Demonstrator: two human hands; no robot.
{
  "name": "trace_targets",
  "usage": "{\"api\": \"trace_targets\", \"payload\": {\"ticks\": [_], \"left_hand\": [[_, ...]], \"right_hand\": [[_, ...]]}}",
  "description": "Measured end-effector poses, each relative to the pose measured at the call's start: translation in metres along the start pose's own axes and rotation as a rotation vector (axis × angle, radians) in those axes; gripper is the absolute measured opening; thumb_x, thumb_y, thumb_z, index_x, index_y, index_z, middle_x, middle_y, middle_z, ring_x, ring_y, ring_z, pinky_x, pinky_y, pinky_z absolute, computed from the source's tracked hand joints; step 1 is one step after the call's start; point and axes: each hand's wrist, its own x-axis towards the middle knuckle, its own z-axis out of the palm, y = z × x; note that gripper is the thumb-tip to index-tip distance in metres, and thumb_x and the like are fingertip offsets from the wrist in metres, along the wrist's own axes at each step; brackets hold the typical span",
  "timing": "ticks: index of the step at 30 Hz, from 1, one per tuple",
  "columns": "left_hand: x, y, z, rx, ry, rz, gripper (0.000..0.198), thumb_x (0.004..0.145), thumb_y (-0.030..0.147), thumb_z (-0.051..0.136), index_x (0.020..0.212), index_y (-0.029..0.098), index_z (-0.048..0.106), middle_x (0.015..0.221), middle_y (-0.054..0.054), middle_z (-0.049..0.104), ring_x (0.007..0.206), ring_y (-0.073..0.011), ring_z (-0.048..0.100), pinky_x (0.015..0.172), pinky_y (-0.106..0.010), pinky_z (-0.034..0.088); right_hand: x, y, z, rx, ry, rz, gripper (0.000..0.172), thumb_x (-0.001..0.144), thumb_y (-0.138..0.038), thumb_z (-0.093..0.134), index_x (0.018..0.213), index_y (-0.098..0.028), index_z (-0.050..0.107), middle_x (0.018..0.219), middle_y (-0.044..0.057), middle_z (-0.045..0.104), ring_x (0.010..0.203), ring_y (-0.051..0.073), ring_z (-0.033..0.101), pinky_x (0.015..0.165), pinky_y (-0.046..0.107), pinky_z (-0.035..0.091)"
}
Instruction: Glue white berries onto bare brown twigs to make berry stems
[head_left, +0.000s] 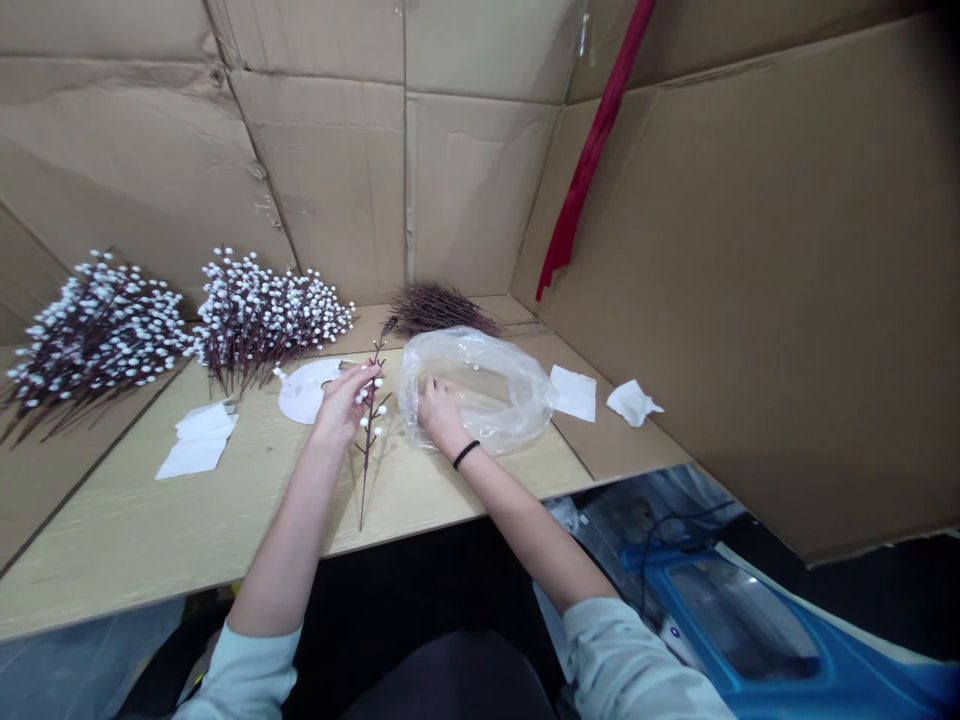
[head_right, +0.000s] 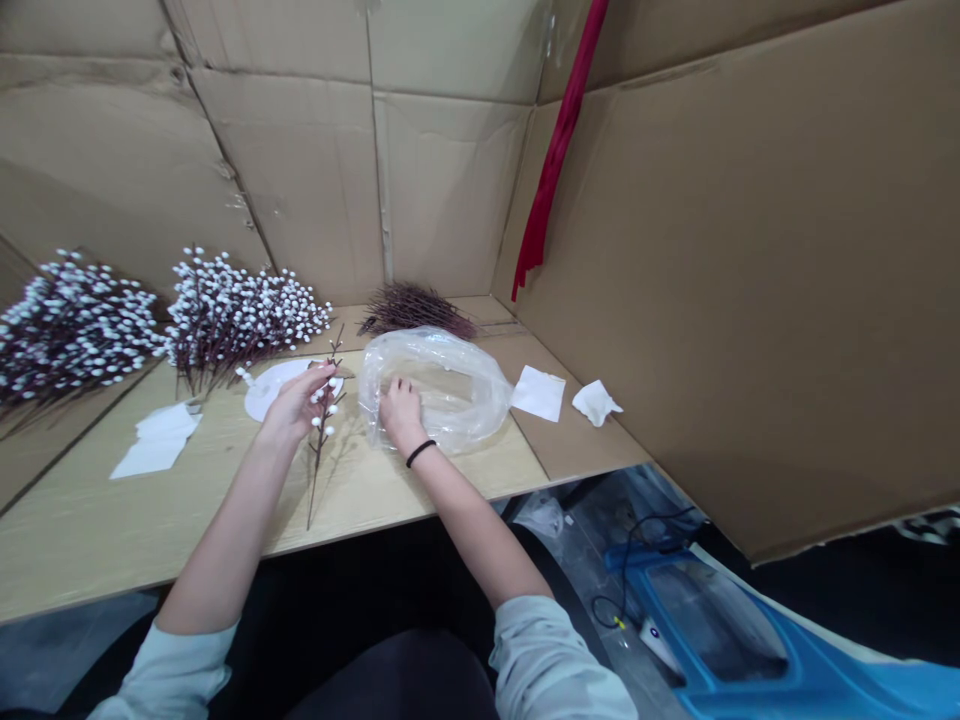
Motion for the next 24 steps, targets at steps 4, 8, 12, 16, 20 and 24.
{"api": "trace_targets", "payload": {"ticks": [4,8,12,16,20,24], "left_hand": [[-0.001,0.001,0.0,-0.005,0.003,-0.001,0.027,0.045,0.016,0.076,0.069,0.015,0.064,0.065,0.0,0.063,0.055,-0.0069,0.053,0.047,-0.017,0.038],[-0.001,0.001,0.0,-0.005,0.003,0.001,0.026,0.045,0.016,0.076,0.069,0.015,0.064,0.064,0.0,0.062,0.053,-0.0066,0.052,0.046,-0.017,0.037],[0.0,0.0,0.0,-0.01,0.004,-0.007,0.027,0.045,0.017,0.076,0.068,0.014,0.064,0.064,0.0,0.062,0.053,-0.0063,0.052,0.047,-0.017,0.037],[0.001,0.001,0.0,-0.027,-0.001,-0.025,0.028,0.043,0.017,0.077,0.069,0.015,0.064,0.064,0.0,0.062,0.055,-0.0076,0.053,0.049,-0.018,0.039],[0.001,0.001,-0.001,-0.036,-0.011,-0.028,0.028,0.044,0.017,0.077,0.069,0.015,0.064,0.065,0.0,0.062,0.056,-0.0068,0.053,0.048,-0.017,0.039],[0.001,0.001,-0.001,-0.057,0.003,-0.034,0.029,0.043,0.017,0.077,0.069,0.015,0.064,0.066,0.0,0.063,0.057,-0.0077,0.053,0.048,-0.017,0.039]], "right_hand": [[0.0,0.001,-0.001,0.001,0.017,0.006,0.036,0.086,-0.014,0.029,0.111,-0.017,0.055,0.11,0.018,0.05,0.099,0.025,0.047,0.079,0.036,0.04],[-0.004,0.005,-0.012,0.027,0.045,0.101,0.036,0.085,-0.01,0.029,0.113,-0.018,0.05,0.104,0.016,0.053,0.092,0.022,0.052,0.075,0.035,0.042],[-0.016,0.011,-0.029,0.065,0.097,0.375,0.034,0.084,-0.007,0.028,0.101,-0.015,0.057,0.102,0.016,0.055,0.09,0.024,0.055,0.077,0.044,0.042],[-0.027,0.017,-0.037,0.162,0.007,0.61,0.037,0.083,-0.004,0.026,0.095,-0.015,0.06,0.098,0.017,0.057,0.093,0.027,0.056,0.077,0.051,0.041],[-0.029,0.024,-0.038,0.276,-0.005,0.629,0.034,0.085,-0.009,0.03,0.097,-0.014,0.061,0.098,0.016,0.058,0.092,0.025,0.058,0.08,0.044,0.042],[-0.026,0.027,-0.037,0.316,0.032,0.643,0.033,0.086,-0.012,0.032,0.098,-0.012,0.062,0.097,0.017,0.059,0.092,0.025,0.059,0.081,0.04,0.042]]}}
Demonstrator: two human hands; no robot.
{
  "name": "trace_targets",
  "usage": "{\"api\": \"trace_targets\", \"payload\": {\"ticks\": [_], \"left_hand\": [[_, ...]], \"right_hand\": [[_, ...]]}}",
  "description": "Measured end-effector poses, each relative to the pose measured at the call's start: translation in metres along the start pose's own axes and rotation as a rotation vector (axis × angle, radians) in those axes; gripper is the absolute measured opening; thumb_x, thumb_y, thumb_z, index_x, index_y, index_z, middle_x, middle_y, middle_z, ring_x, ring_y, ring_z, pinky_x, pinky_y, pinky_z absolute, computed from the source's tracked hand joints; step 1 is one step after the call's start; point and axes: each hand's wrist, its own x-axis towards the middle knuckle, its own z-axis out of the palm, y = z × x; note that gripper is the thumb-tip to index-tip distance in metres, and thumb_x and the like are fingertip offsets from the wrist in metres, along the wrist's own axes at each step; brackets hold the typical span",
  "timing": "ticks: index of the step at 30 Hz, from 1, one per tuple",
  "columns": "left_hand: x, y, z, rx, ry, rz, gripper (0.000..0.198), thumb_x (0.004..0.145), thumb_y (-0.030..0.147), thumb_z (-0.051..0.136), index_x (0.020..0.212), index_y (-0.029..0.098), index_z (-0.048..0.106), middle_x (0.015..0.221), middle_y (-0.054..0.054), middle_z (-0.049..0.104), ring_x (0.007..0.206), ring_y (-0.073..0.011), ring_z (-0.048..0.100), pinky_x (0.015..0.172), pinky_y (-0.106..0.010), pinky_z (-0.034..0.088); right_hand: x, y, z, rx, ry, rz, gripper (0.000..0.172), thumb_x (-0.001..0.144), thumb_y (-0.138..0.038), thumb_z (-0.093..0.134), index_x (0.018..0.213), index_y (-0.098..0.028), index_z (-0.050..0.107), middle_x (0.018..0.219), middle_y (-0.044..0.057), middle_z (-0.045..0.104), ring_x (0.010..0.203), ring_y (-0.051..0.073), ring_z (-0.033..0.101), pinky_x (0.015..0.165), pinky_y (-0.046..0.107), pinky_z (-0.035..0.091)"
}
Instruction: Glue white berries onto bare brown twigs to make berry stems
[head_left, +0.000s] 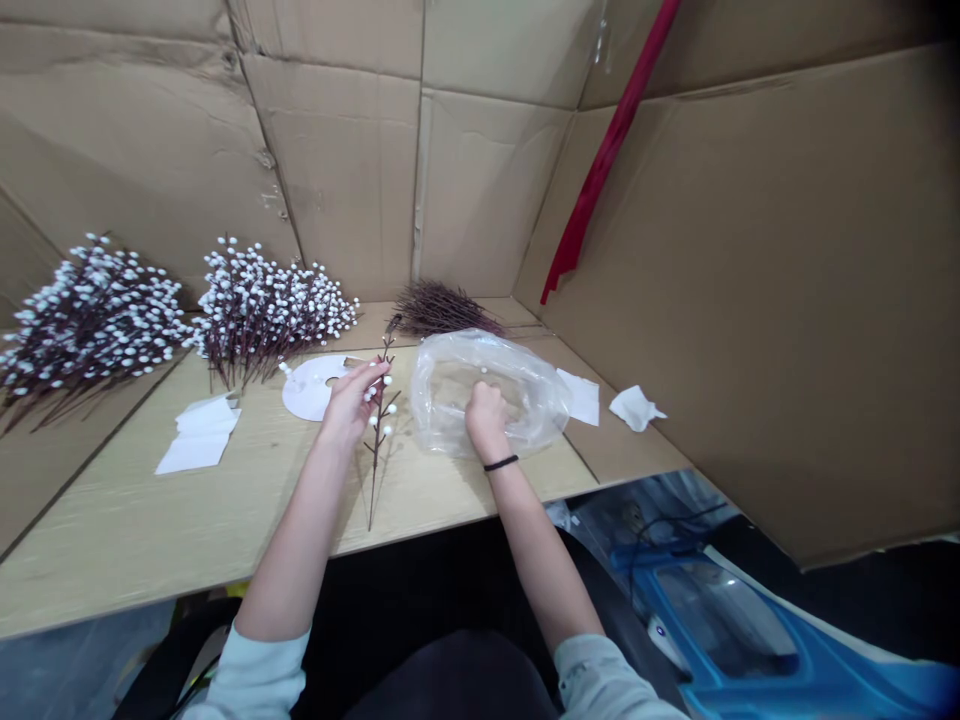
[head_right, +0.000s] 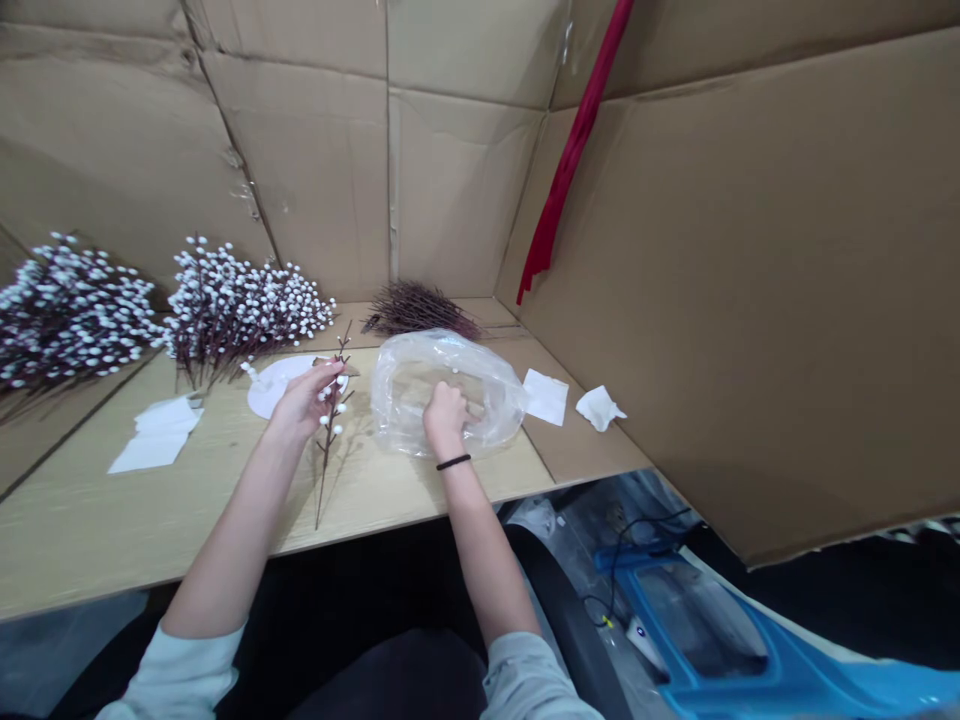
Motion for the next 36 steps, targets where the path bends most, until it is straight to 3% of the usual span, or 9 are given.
{"api": "trace_targets", "payload": {"ticks": [5,11,15,18,21,27,32,36], "left_hand": [[-0.003,0.0,0.001,-0.002,-0.023,0.0,0.03,0.043,0.018,0.077,0.07,0.014,0.064,0.067,-0.001,0.063,0.057,-0.0074,0.053,0.048,-0.017,0.038],[-0.006,0.0,0.003,-0.013,-0.04,0.0,0.029,0.043,0.018,0.078,0.068,0.014,0.064,0.063,0.002,0.061,0.052,-0.0038,0.049,0.048,-0.015,0.036],[-0.002,-0.002,0.001,0.003,-0.044,0.008,0.029,0.044,0.019,0.078,0.069,0.014,0.064,0.063,0.002,0.061,0.052,-0.0038,0.049,0.049,-0.016,0.036],[0.0,-0.004,-0.001,-0.008,-0.047,0.008,0.032,0.045,0.017,0.077,0.073,0.014,0.064,0.065,0.002,0.061,0.054,-0.0041,0.05,0.05,-0.016,0.037],[0.002,-0.005,-0.001,-0.032,-0.056,-0.002,0.033,0.044,0.015,0.078,0.075,0.014,0.064,0.067,0.002,0.061,0.056,-0.0044,0.051,0.052,-0.016,0.038],[0.001,-0.005,0.0,-0.045,-0.074,0.008,0.029,0.045,0.016,0.077,0.071,0.014,0.064,0.064,0.002,0.059,0.053,-0.0036,0.048,0.052,-0.016,0.037],[-0.002,-0.003,0.003,-0.006,-0.098,0.003,0.027,0.044,0.018,0.077,0.069,0.013,0.065,0.062,0.003,0.058,0.051,-0.0032,0.046,0.049,-0.016,0.035],[-0.004,-0.002,0.004,0.006,-0.116,-0.005,0.028,0.044,0.02,0.077,0.069,0.014,0.065,0.06,0.003,0.057,0.049,-0.0027,0.044,0.046,-0.016,0.033]], "right_hand": [[0.001,0.001,0.002,-0.058,0.031,-0.004,0.036,0.08,-0.003,0.032,0.096,-0.011,0.062,0.098,0.017,0.06,0.091,0.026,0.06,0.079,0.038,0.043],[-0.001,0.01,-0.003,-0.012,0.151,-0.126,0.037,0.081,-0.006,0.034,0.108,-0.012,0.058,0.097,0.017,0.064,0.091,0.027,0.061,0.077,0.038,0.044],[-0.011,0.006,-0.017,0.361,0.141,-0.339,0.02,0.077,-0.02,0.052,0.089,-0.015,0.067,0.09,0.011,0.069,0.085,0.023,0.064,0.079,0.034,0.047],[-0.016,-0.011,-0.025,0.814,0.081,-0.519,0.022,0.072,-0.03,0.061,0.088,-0.017,0.068,0.086,0.007,0.07,0.077,0.018,0.065,0.074,0.031,0.051],[-0.014,-0.033,-0.022,1.098,0.03,-0.586,0.023,0.069,-0.034,0.063,0.085,-0.018,0.068,0.081,0.005,0.07,0.073,0.016,0.064,0.072,0.029,0.051],[0.002,-0.06,0.003,1.385,0.001,-0.502,0.017,0.065,-0.032,0.066,0.075,-0.019,0.069,0.077,0.002,0.069,0.07,0.013,0.061,0.071,0.028,0.05],[0.003,-0.063,0.015,1.633,-0.156,-0.314,0.022,0.059,-0.029,0.071,0.077,-0.018,0.068,0.073,0.0,0.069,0.063,0.011,0.06,0.072,0.03,0.051],[0.0,-0.063,0.017,1.742,-0.248,-0.257,0.02,0.058,-0.028,0.072,0.074,-0.017,0.067,0.072,0.0,0.068,0.062,0.009,0.06,0.071,0.026,0.051]]}}
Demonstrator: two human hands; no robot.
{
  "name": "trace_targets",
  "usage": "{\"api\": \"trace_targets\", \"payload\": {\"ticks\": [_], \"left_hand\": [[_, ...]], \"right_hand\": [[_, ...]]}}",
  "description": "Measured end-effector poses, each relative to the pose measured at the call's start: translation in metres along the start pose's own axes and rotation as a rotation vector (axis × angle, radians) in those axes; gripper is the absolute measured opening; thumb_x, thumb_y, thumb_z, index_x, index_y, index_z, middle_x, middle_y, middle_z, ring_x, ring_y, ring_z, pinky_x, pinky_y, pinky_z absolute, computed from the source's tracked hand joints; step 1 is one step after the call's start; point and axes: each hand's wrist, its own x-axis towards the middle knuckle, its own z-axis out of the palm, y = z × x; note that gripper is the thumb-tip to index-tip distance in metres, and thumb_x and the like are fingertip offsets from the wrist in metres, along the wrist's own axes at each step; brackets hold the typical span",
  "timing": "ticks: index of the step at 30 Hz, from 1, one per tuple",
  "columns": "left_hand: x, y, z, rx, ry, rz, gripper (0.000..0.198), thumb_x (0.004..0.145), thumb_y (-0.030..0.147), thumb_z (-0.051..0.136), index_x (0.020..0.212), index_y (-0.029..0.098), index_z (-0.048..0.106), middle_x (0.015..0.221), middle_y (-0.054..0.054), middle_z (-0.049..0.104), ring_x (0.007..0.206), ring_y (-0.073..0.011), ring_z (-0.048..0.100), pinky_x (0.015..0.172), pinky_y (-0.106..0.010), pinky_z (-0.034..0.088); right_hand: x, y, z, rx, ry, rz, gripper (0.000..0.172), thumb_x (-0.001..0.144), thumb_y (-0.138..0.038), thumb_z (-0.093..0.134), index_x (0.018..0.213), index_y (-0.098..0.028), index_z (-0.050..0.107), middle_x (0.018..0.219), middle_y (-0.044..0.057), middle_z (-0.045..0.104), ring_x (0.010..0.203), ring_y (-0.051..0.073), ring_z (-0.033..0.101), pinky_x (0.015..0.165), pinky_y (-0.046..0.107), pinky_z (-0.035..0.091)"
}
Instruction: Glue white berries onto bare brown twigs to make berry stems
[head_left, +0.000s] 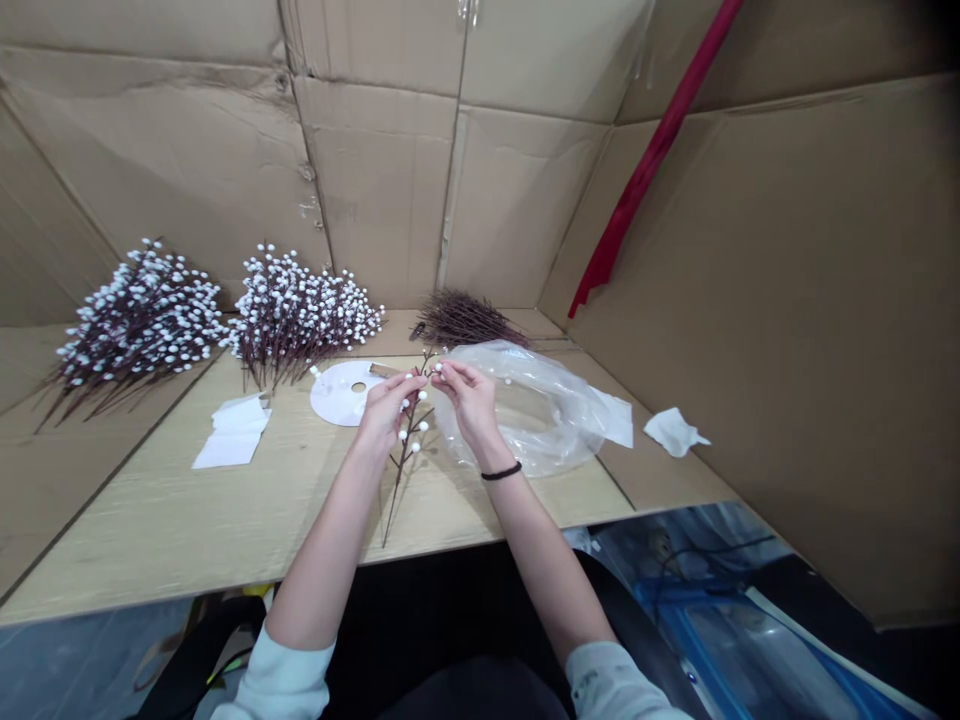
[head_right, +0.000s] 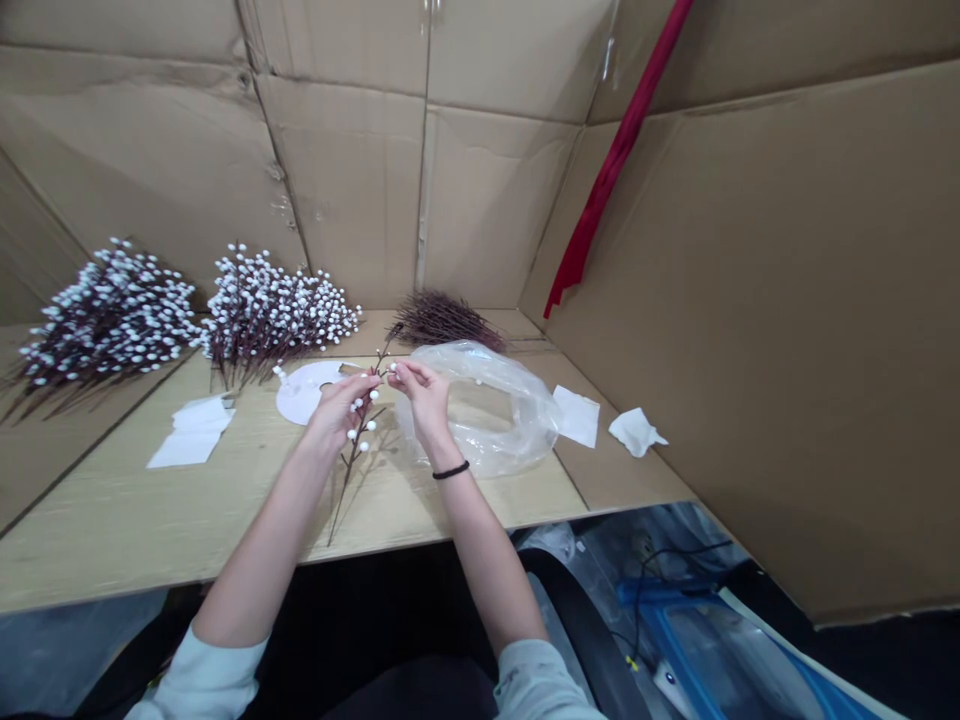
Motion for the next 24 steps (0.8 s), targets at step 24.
{"api": "trace_targets", "payload": {"ticks": [24], "left_hand": [[0.004,-0.005,-0.003,0.058,0.034,0.048,0.03,0.046,0.019,0.075,0.073,0.013,0.065,0.065,0.0,0.061,0.054,-0.0048,0.047,0.048,-0.017,0.032]], "right_hand": [[-0.014,0.001,0.005,0.289,-0.02,0.184,0.018,0.058,-0.016,0.072,0.075,-0.018,0.067,0.075,-0.001,0.07,0.068,0.009,0.063,0.075,0.023,0.052]]}}
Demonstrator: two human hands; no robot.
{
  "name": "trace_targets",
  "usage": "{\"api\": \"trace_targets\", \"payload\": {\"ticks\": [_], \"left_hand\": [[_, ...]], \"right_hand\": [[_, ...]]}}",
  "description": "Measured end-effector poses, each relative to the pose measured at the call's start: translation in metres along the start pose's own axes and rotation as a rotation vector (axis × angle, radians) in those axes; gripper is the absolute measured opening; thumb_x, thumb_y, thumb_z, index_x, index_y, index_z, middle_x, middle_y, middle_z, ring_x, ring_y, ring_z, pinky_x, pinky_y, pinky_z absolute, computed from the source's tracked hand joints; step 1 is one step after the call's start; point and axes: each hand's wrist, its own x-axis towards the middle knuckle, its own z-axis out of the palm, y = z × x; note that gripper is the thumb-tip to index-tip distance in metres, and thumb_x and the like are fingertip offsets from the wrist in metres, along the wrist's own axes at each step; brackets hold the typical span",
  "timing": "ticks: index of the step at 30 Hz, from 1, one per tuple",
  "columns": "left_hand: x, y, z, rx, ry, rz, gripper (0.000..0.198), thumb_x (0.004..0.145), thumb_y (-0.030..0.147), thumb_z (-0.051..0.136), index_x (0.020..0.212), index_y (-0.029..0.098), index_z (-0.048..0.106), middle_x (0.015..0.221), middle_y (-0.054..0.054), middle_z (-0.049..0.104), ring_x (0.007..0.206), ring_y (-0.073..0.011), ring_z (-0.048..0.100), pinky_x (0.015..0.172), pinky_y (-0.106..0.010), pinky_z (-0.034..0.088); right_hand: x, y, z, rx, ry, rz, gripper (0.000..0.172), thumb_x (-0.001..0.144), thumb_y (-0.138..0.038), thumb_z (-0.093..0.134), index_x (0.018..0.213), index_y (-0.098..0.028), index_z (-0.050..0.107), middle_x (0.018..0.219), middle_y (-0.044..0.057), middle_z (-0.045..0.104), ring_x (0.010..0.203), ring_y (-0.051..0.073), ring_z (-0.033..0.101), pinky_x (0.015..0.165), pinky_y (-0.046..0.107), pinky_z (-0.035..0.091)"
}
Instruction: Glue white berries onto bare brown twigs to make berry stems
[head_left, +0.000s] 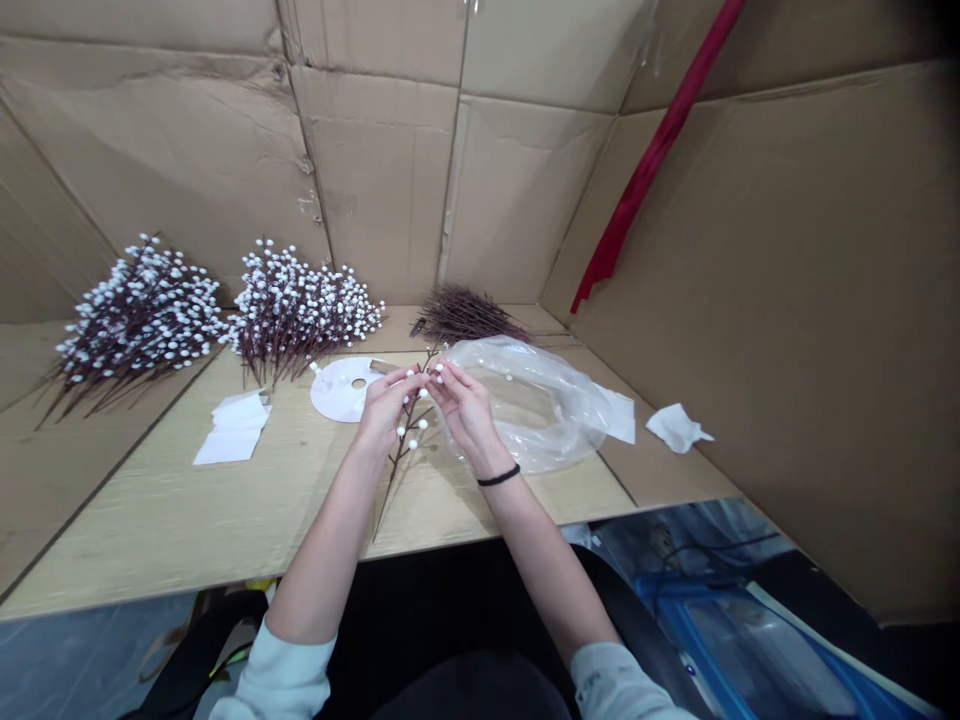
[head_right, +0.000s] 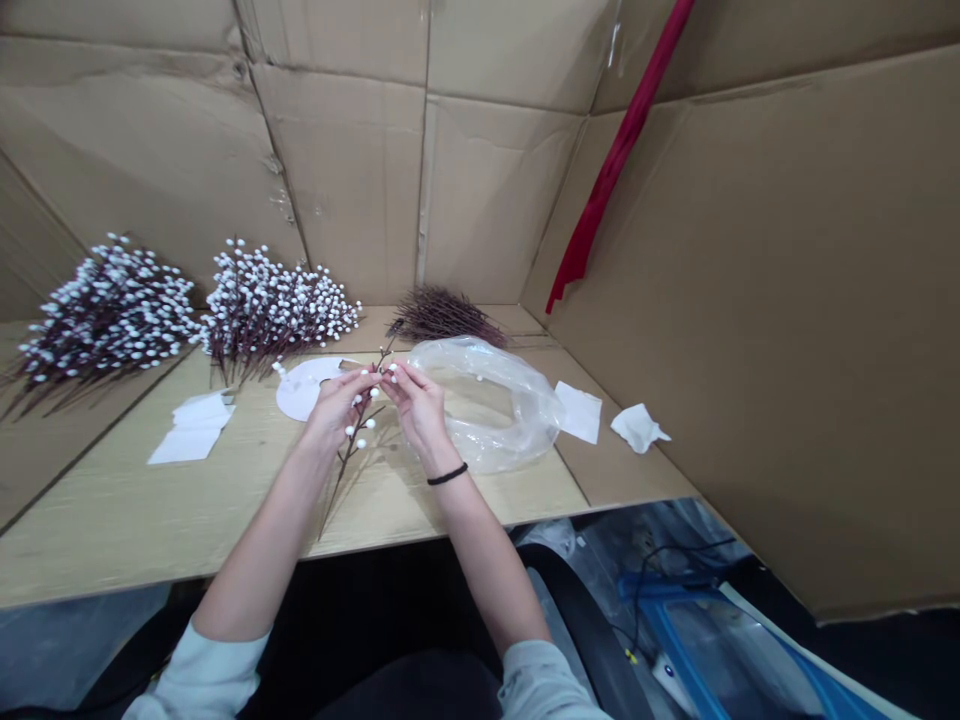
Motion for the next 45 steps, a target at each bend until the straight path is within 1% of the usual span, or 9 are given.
{"api": "trace_targets", "payload": {"ticks": [3,8,14,18,24,29,34,40,45], "left_hand": [[-0.0003,0.0,0.0005,-0.001,0.007,0.017,0.031,0.044,0.018,0.076,0.073,0.013,0.065,0.067,-0.001,0.062,0.055,-0.0053,0.048,0.05,-0.018,0.033],[-0.0048,0.0033,0.0029,-0.015,-0.017,0.038,0.025,0.046,0.019,0.074,0.068,0.012,0.064,0.066,-0.001,0.062,0.055,-0.006,0.05,0.052,-0.019,0.034],[-0.0061,0.0035,0.0024,-0.003,-0.039,0.064,0.02,0.049,0.018,0.072,0.066,0.012,0.065,0.064,-0.001,0.062,0.054,-0.0056,0.049,0.051,-0.019,0.033],[-0.006,0.0034,0.0029,-0.029,-0.048,0.049,0.02,0.047,0.018,0.073,0.065,0.011,0.064,0.065,-0.001,0.062,0.057,-0.0066,0.052,0.055,-0.019,0.036],[-0.006,0.0037,0.0036,-0.031,-0.049,0.031,0.021,0.047,0.018,0.074,0.065,0.011,0.065,0.067,-0.002,0.063,0.058,-0.0063,0.052,0.054,-0.018,0.036],[-0.0054,0.0034,0.0034,-0.063,-0.053,0.028,0.021,0.047,0.017,0.074,0.066,0.011,0.065,0.068,-0.002,0.063,0.06,-0.0063,0.054,0.057,-0.018,0.038],[-0.0069,0.0049,0.0045,-0.053,-0.05,0.03,0.02,0.047,0.018,0.074,0.063,0.012,0.065,0.066,-0.001,0.063,0.058,-0.006,0.052,0.057,-0.019,0.037],[-0.0067,0.0048,0.0049,-0.077,-0.043,0.024,0.022,0.044,0.017,0.075,0.063,0.012,0.064,0.066,-0.001,0.063,0.06,-0.0062,0.053,0.058,-0.018,0.038],[-0.0049,0.003,0.0035,-0.081,-0.055,0.038,0.021,0.046,0.018,0.075,0.064,0.012,0.064,0.068,-0.002,0.063,0.061,-0.0068,0.054,0.059,-0.018,0.039]], "right_hand": [[0.0,-0.0004,-0.0005,-0.047,0.008,-0.02,0.017,0.058,-0.018,0.072,0.074,-0.018,0.067,0.076,0.0,0.07,0.069,0.011,0.064,0.078,0.028,0.053],[-0.0011,-0.0009,0.0008,-0.11,0.042,-0.067,0.018,0.055,-0.021,0.074,0.072,-0.016,0.068,0.075,0.002,0.069,0.07,0.014,0.064,0.081,0.034,0.052],[-0.0027,-0.0014,0.0028,-0.148,0.02,-0.131,0.019,0.054,-0.023,0.075,0.07,-0.016,0.069,0.072,0.001,0.068,0.068,0.014,0.064,0.078,0.036,0.054],[-0.0029,-0.0007,0.0034,-0.146,0.032,-0.165,0.019,0.053,-0.024,0.075,0.069,-0.016,0.069,0.072,0.001,0.068,0.066,0.013,0.063,0.074,0.034,0.055],[-0.0026,-0.0003,0.0031,-0.178,0.056,-0.158,0.022,0.051,-0.027,0.076,0.07,-0.016,0.069,0.072,0.002,0.069,0.068,0.014,0.064,0.075,0.035,0.055],[-0.0026,-0.0008,0.0033,-0.166,0.043,-0.161,0.023,0.049,-0.028,0.077,0.068,-0.017,0.07,0.071,0.001,0.069,0.067,0.014,0.064,0.072,0.032,0.056],[-0.0028,-0.0002,0.003,-0.183,0.044,-0.165,0.023,0.051,-0.03,0.076,0.069,-0.017,0.069,0.072,0.002,0.069,0.07,0.015,0.064,0.076,0.035,0.055],[-0.0024,0.0015,0.0024,-0.167,0.036,-0.173,0.022,0.052,-0.028,0.076,0.069,-0.017,0.069,0.072,0.002,0.069,0.07,0.015,0.065,0.077,0.036,0.055],[-0.0016,0.0031,0.0023,-0.181,0.046,-0.181,0.021,0.052,-0.028,0.076,0.069,-0.017,0.069,0.073,0.002,0.069,0.07,0.015,0.065,0.079,0.037,0.054]]}}
